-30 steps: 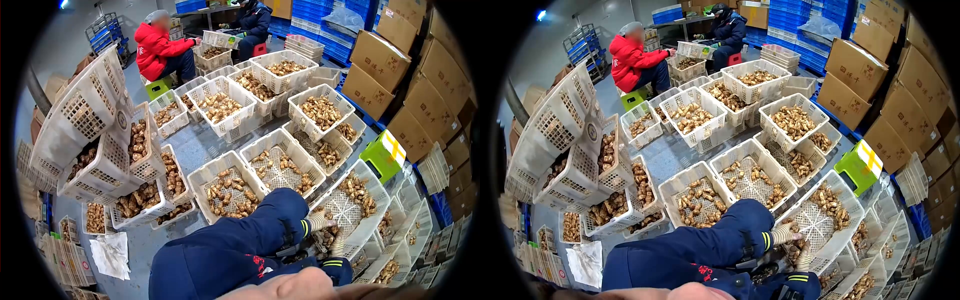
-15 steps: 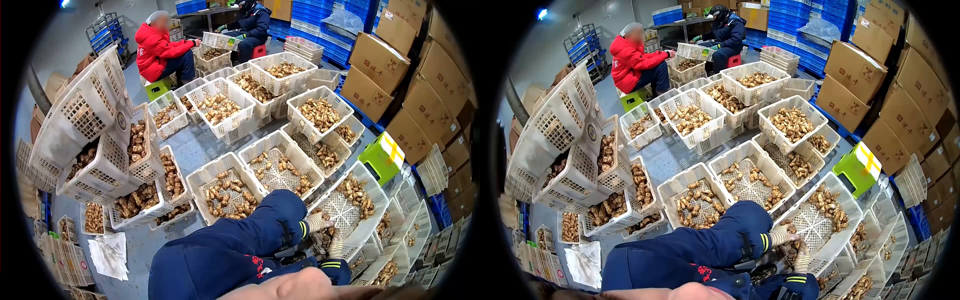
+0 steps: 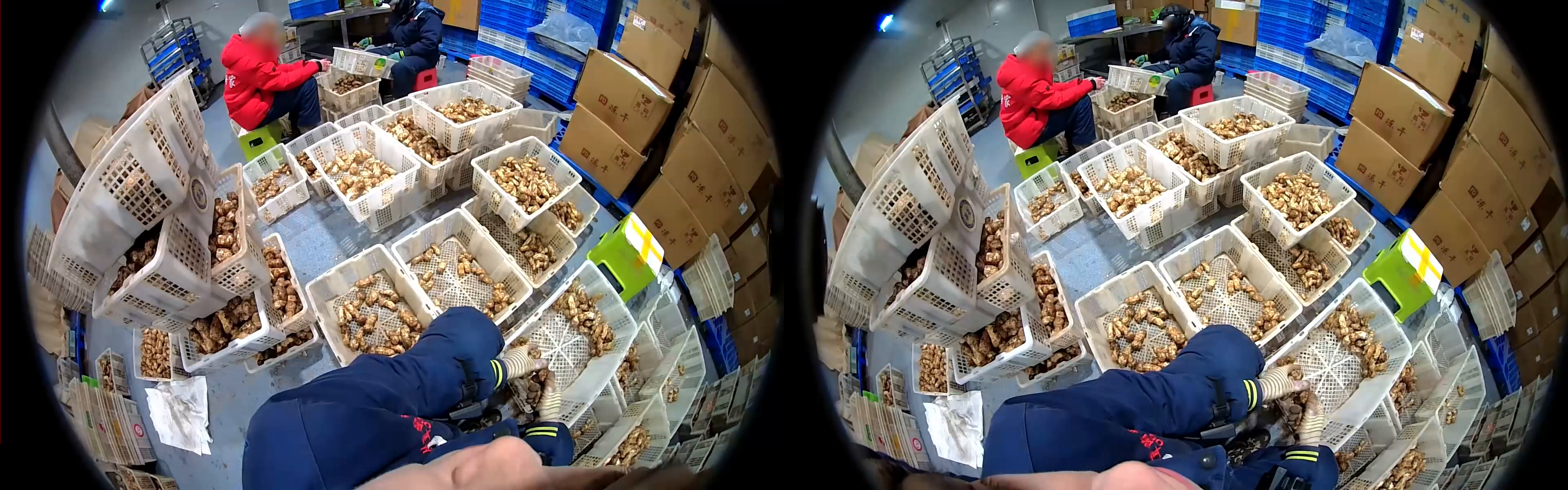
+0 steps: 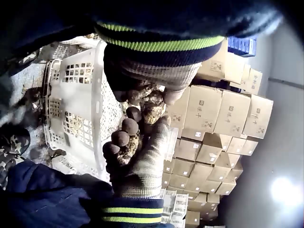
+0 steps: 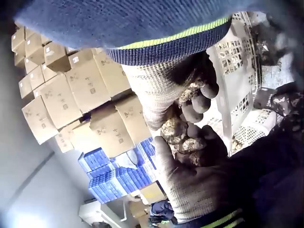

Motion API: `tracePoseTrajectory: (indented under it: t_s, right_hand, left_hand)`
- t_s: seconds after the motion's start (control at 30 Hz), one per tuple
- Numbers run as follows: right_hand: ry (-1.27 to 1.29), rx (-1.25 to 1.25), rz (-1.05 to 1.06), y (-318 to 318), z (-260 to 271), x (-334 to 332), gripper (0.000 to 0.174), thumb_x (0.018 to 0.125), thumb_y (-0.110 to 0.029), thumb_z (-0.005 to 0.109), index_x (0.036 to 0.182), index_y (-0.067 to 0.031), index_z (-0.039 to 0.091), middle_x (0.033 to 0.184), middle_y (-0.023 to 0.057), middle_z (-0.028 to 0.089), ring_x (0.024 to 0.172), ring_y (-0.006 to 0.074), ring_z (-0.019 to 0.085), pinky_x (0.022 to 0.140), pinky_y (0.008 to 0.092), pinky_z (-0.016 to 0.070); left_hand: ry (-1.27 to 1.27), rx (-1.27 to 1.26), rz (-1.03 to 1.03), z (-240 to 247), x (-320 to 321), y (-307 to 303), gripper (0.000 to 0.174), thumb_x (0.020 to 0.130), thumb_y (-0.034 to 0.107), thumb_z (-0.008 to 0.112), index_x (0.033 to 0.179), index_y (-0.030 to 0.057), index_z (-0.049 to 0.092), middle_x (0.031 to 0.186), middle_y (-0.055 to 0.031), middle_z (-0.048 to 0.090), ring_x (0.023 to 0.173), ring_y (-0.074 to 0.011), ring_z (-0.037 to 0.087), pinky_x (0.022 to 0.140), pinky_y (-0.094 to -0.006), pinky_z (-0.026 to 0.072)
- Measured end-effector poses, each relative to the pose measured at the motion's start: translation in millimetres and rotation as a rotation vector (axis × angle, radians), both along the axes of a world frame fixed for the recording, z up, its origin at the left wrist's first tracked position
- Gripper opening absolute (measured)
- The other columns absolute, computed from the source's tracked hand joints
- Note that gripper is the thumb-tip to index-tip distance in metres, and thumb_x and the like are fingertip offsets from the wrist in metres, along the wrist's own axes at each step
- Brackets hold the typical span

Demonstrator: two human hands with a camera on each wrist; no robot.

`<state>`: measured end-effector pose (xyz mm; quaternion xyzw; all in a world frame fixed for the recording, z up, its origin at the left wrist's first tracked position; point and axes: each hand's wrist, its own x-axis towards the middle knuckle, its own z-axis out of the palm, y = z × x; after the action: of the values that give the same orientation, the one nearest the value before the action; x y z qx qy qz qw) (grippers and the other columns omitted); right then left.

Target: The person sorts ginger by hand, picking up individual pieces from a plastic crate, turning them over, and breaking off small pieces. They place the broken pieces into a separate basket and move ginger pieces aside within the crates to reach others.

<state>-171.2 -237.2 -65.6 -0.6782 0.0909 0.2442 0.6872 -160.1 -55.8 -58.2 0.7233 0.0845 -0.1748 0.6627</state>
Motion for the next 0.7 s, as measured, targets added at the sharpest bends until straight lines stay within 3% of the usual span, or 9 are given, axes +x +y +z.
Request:
tracePoseTrajectory:
  t_s: [0.07, 0.1, 0.3, 0.37, 0.43, 0.7]
  right_hand:
    - [-0.025, -0.068, 0.000, 3.1, 8.0, -2.5, 0.050, 0.094, -0.061, 0.046, 0.091, -0.0135, 0.060, 0.061, -0.0025, 0.054, 0.044, 0.0088, 0.045, 0.039, 0.0223, 0.0338]
    - [-0.038, -0.080, -0.001, 2.8, 10.3, -3.3, 0.050, 0.094, -0.061, 0.046, 0.091, -0.0135, 0.060, 0.061, -0.0025, 0.054, 0.044, 0.0086, 0.045, 0.040, 0.0222, 0.0337]
    - [-0.073, 0.026, 0.057, -7.7, 6.6, -9.8, 0.051, 0.094, -0.061, 0.047, 0.094, -0.0118, 0.062, 0.063, -0.0033, 0.055, 0.045, 0.0074, 0.044, 0.040, 0.0213, 0.0322]
    - [-0.038, 0.017, 0.079, -22.4, 9.1, -20.2, 0.051, 0.094, -0.060, 0.047, 0.094, -0.0118, 0.062, 0.064, -0.0030, 0.055, 0.045, 0.0076, 0.044, 0.040, 0.0215, 0.0328]
    - [-0.016, 0.014, 0.101, -36.2, 11.3, -30.1, 0.051, 0.094, -0.060, 0.047, 0.095, -0.0117, 0.062, 0.065, -0.0027, 0.056, 0.046, 0.0078, 0.045, 0.041, 0.0217, 0.0334]
    - [-0.011, 0.009, 0.122, -40.0, 17.1, -33.2, 0.051, 0.094, -0.059, 0.047, 0.097, -0.0113, 0.063, 0.067, -0.0015, 0.057, 0.048, 0.0087, 0.047, 0.043, 0.0223, 0.0358]
  left_hand:
    - [-0.056, 0.039, 0.062, -20.2, 5.3, -7.2, 0.085, 0.080, 0.053, 0.072, 0.141, 0.0018, 0.041, 0.087, -0.0121, 0.068, 0.081, -0.0195, 0.064, 0.075, -0.0329, 0.0512]
    - [-0.058, 0.064, 0.055, -19.3, 4.4, -6.6, 0.086, 0.080, 0.054, 0.071, 0.141, 0.0016, 0.042, 0.095, -0.0157, 0.069, 0.094, -0.0237, 0.064, 0.085, -0.0350, 0.0497]
    - [-0.076, 0.049, 0.070, -20.6, 5.4, -8.3, 0.087, 0.079, 0.054, 0.073, 0.140, 0.0002, 0.042, 0.092, -0.0154, 0.069, 0.086, -0.0211, 0.065, 0.077, -0.0334, 0.0515]
    - [-0.050, 0.037, 0.038, -15.9, 3.9, -6.1, 0.086, 0.080, 0.057, 0.069, 0.139, 0.0008, 0.043, 0.116, -0.0224, 0.061, 0.109, -0.0306, 0.058, 0.092, -0.0380, 0.0461]
    - [-0.027, 0.031, 0.024, -15.2, 3.4, -6.2, 0.086, 0.080, 0.059, 0.067, 0.139, 0.0009, 0.043, 0.127, -0.0259, 0.057, 0.119, -0.0354, 0.055, 0.099, -0.0404, 0.0437]
    - [-0.021, -0.009, 0.037, -13.6, 3.3, -5.5, 0.087, 0.080, 0.058, 0.068, 0.139, -0.0003, 0.043, 0.120, -0.0248, 0.061, 0.112, -0.0335, 0.059, 0.096, -0.0400, 0.0462]
